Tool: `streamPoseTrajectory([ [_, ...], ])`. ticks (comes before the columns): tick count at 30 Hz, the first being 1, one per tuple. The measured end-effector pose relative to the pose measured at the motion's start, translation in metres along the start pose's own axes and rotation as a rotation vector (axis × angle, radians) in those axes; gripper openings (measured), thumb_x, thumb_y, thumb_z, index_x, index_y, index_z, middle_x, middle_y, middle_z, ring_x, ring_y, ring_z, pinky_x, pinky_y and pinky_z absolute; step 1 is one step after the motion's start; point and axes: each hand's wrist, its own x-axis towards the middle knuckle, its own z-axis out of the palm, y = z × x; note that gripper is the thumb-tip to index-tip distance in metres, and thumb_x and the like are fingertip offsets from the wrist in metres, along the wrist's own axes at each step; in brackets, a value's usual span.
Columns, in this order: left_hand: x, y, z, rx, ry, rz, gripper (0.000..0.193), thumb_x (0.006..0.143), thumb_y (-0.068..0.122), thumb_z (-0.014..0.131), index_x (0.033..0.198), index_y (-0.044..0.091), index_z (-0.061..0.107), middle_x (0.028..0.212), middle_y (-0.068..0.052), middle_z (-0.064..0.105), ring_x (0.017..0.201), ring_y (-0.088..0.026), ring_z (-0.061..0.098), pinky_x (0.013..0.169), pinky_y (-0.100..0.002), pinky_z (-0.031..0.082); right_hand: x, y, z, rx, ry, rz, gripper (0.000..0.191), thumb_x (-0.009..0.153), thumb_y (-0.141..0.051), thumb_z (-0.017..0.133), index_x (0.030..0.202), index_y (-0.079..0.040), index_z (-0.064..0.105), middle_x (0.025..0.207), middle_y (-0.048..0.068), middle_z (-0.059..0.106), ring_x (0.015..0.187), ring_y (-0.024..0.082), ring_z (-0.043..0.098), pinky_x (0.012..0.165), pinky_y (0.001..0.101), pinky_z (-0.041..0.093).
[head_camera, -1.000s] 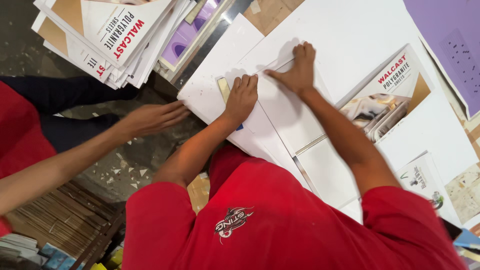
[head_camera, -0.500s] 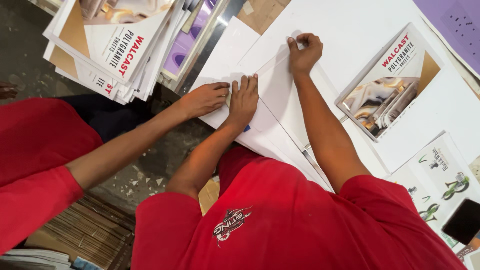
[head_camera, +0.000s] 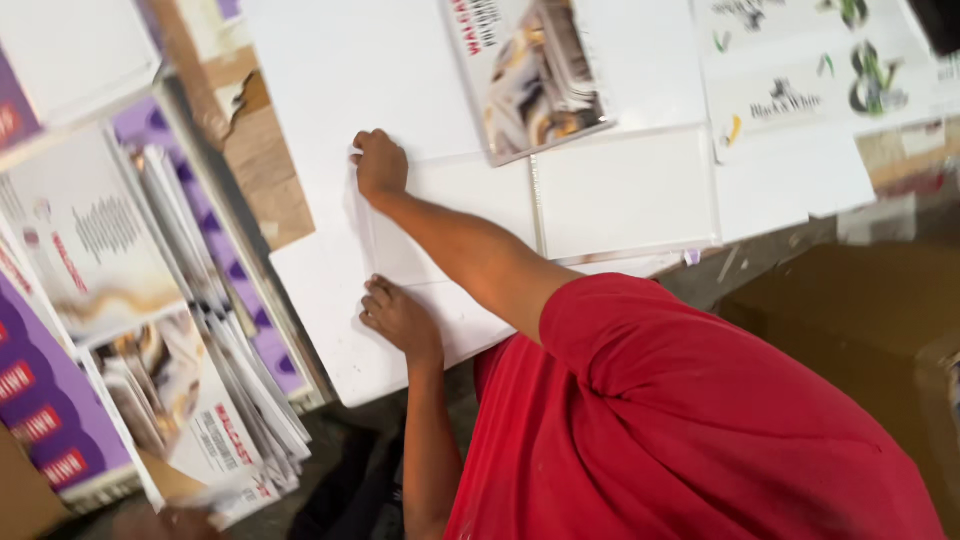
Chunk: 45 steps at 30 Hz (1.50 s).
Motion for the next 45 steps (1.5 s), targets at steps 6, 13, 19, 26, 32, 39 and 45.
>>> streamPoseTrajectory([
  [6, -0.014, -0.004, 0.009, 0.147, 0.011, 0.042, 0.051, 0.086, 0.002, 0.055, 0.136, -0.007, 0.060, 0.141, -0.018, 0.061, 0.116, -0.033, 0.057, 0.100, -0.048, 0.039, -0.027, 0.098, -0.083, -0.008, -0.108, -0.627, 0.031, 0.085, -0.008, 0.072, 0.115, -0.011, 0.067, 0.125, 0.010, 0.064, 0.112, 0.033, 0.058, 0.095, 0.0480, 0.044],
  [13, -0.044, -0.016, 0.012, 0.178, 0.096, 0.123, 0.045, 0.090, 0.002, 0.060, 0.133, -0.006, 0.066, 0.127, -0.017, 0.066, 0.112, -0.031, 0.059, 0.095, -0.048, 0.040, -0.084, 0.248, -0.194, -0.161, -0.230, -0.662, 0.055, 0.089, -0.024, 0.075, 0.138, -0.008, 0.056, 0.154, 0.016, 0.045, 0.140, 0.040, 0.042, 0.115, 0.0511, 0.033],
  [19, -0.052, -0.037, 0.010, 0.225, 0.038, 0.035, 0.022, 0.089, 0.008, 0.062, 0.109, 0.001, 0.069, 0.105, -0.015, 0.066, 0.101, -0.033, 0.060, 0.088, -0.049, 0.038, -0.103, 0.279, -0.190, -0.063, -0.393, -0.810, 0.068, 0.091, -0.031, 0.074, 0.145, -0.001, 0.047, 0.156, 0.025, 0.036, 0.142, 0.044, 0.036, 0.116, 0.0567, 0.027],
  [26, -0.051, -0.050, 0.017, 0.122, -0.032, -0.184, 0.019, 0.105, 0.014, 0.054, 0.104, 0.001, 0.068, 0.105, -0.015, 0.064, 0.101, -0.035, 0.059, 0.094, -0.053, 0.039, -0.077, 0.309, -0.238, 0.040, -0.167, -0.544, 0.047, 0.097, -0.020, 0.071, 0.142, -0.012, 0.058, 0.151, 0.011, 0.056, 0.143, 0.032, 0.047, 0.122, 0.0496, 0.036],
  [32, -0.052, -0.016, 0.007, 0.085, 0.076, -0.236, 0.055, 0.104, 0.044, 0.065, 0.126, -0.006, 0.053, 0.114, -0.028, 0.057, 0.104, -0.044, 0.054, 0.076, -0.059, 0.039, -0.020, 0.397, -0.387, -0.474, 0.337, -0.115, 0.066, 0.101, -0.039, 0.065, 0.152, -0.002, 0.048, 0.161, 0.023, 0.038, 0.146, 0.046, 0.030, 0.114, 0.0671, 0.019],
  [39, -0.049, 0.018, -0.032, -0.614, -0.165, -0.742, 0.079, 0.083, 0.030, 0.090, 0.140, -0.001, 0.045, 0.138, -0.029, 0.054, 0.120, -0.039, 0.059, 0.089, -0.051, 0.054, -0.011, 0.423, -0.430, -0.503, 0.098, -0.189, 0.068, 0.099, -0.046, 0.060, 0.153, -0.007, 0.047, 0.160, 0.020, 0.039, 0.138, 0.042, 0.039, 0.106, 0.0600, 0.023],
  [45, -0.058, -0.012, -0.068, -1.093, -0.442, -0.903, 0.085, 0.079, 0.024, 0.084, 0.150, 0.004, 0.040, 0.141, -0.013, 0.053, 0.125, -0.032, 0.054, 0.092, -0.052, 0.053, -0.003, 0.433, -0.428, -0.454, 0.145, -0.207, 0.074, 0.101, -0.044, 0.062, 0.158, -0.003, 0.038, 0.161, 0.019, 0.041, 0.138, 0.040, 0.040, 0.110, 0.0611, 0.022],
])
